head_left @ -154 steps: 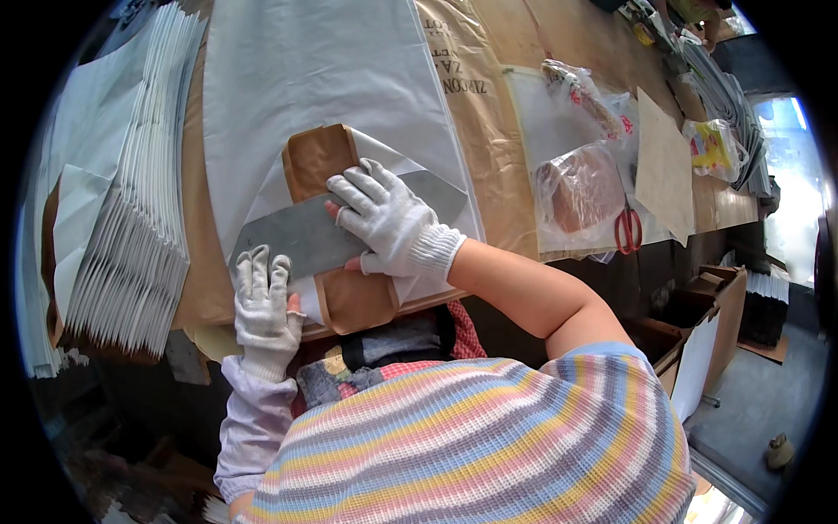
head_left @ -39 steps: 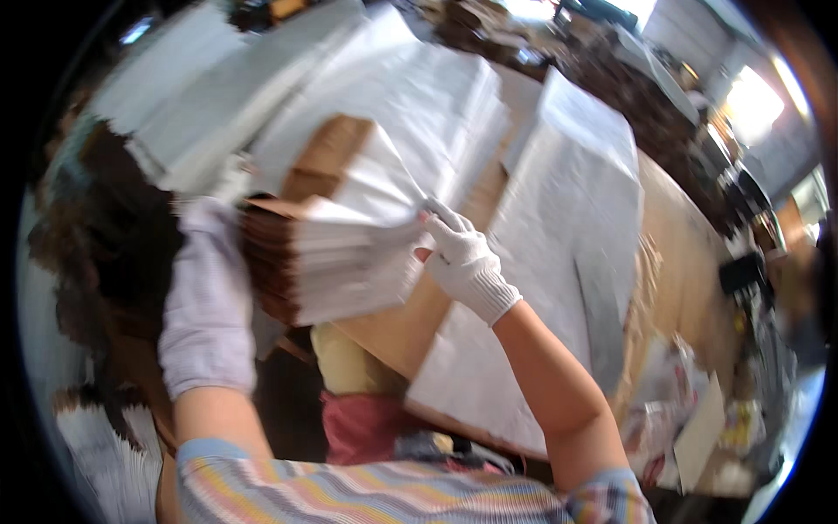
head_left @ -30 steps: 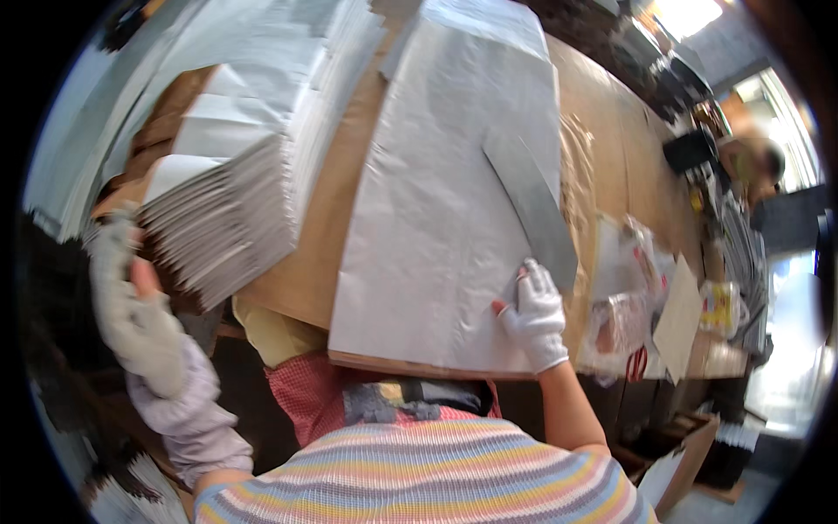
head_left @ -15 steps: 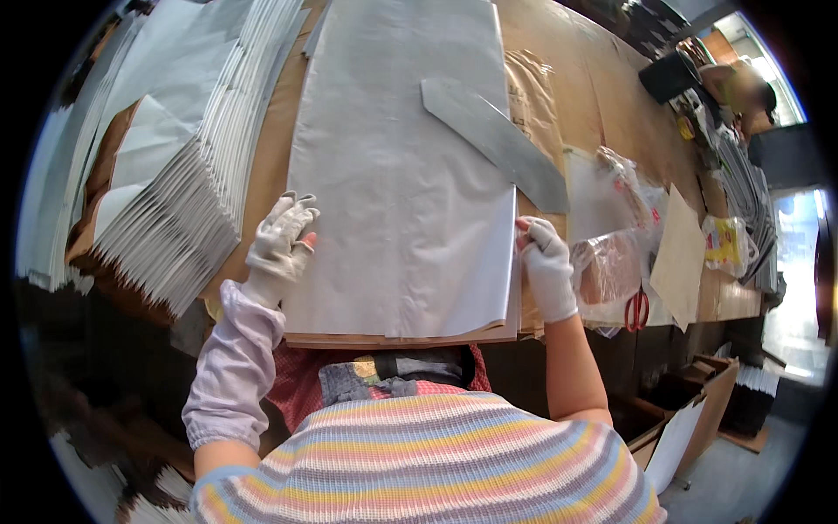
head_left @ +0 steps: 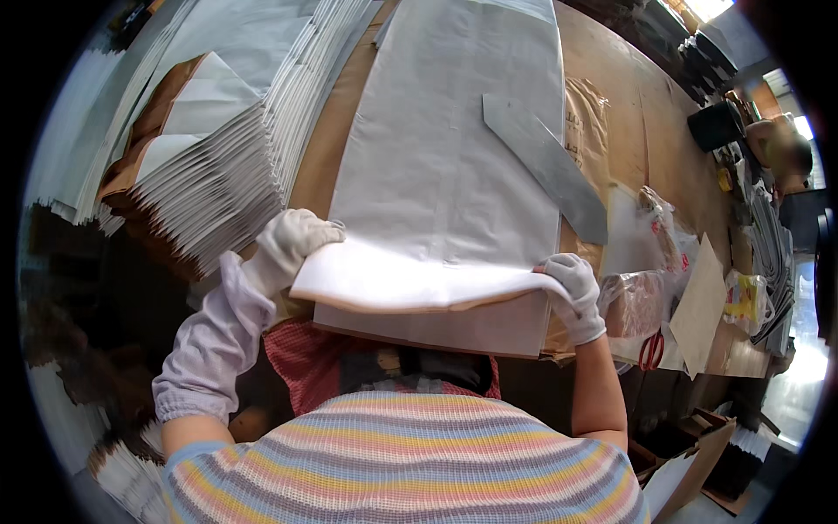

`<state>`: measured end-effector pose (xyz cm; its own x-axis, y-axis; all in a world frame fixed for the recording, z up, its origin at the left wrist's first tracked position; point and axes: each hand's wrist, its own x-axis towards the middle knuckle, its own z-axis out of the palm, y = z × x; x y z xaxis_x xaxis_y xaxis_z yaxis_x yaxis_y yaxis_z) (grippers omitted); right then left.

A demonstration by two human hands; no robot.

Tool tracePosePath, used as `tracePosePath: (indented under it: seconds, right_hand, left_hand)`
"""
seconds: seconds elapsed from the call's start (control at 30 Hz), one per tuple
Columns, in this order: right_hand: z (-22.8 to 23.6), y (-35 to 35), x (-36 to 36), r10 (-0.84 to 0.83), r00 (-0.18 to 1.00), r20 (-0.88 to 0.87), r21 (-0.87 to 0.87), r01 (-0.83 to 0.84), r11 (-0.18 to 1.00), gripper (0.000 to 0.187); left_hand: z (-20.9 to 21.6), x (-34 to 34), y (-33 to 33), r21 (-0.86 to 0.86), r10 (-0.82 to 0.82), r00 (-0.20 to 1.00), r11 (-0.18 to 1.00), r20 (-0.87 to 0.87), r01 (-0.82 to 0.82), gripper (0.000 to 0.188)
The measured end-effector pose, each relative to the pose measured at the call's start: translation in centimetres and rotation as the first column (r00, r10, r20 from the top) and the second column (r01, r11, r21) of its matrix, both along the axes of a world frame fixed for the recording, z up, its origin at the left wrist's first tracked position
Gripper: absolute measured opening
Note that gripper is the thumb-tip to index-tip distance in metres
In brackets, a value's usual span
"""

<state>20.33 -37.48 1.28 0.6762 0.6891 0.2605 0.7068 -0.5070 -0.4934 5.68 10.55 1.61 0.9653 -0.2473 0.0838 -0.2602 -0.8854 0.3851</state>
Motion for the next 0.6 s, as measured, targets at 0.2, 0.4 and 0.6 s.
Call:
tracePosePath:
  seconds: [0.2, 0.4, 0.6]
  right_hand:
    - [0.4, 0.8, 2.4, -0.519, 0.626, -0.582, -0.251, 0.468, 0.847, 0.025]
    - [-0.8, 3.3, 0.1, -0.622, 0.722, -0.301, -0.153, 0.608, 0.779, 0.022]
    - [-2.5, 3.6, -1.3, -0.575, 0.809, 0.121, -0.288, 0.583, 0.76, 0.019]
  left_hand:
    - [1.5, 4.0, -5.2, -0.047, 0.666, 0.629, 0.671, -0.401, -0.74, 0.03]
    - [-3.4, 3.3, -7.4, 0.037, 0.738, 0.638, 0.647, 0.22, -0.762, 0.03]
    - [-3.5, 4.3, -7.3, 0.146, 0.765, 0.622, 0.605, 0.165, -0.783, 0.034]
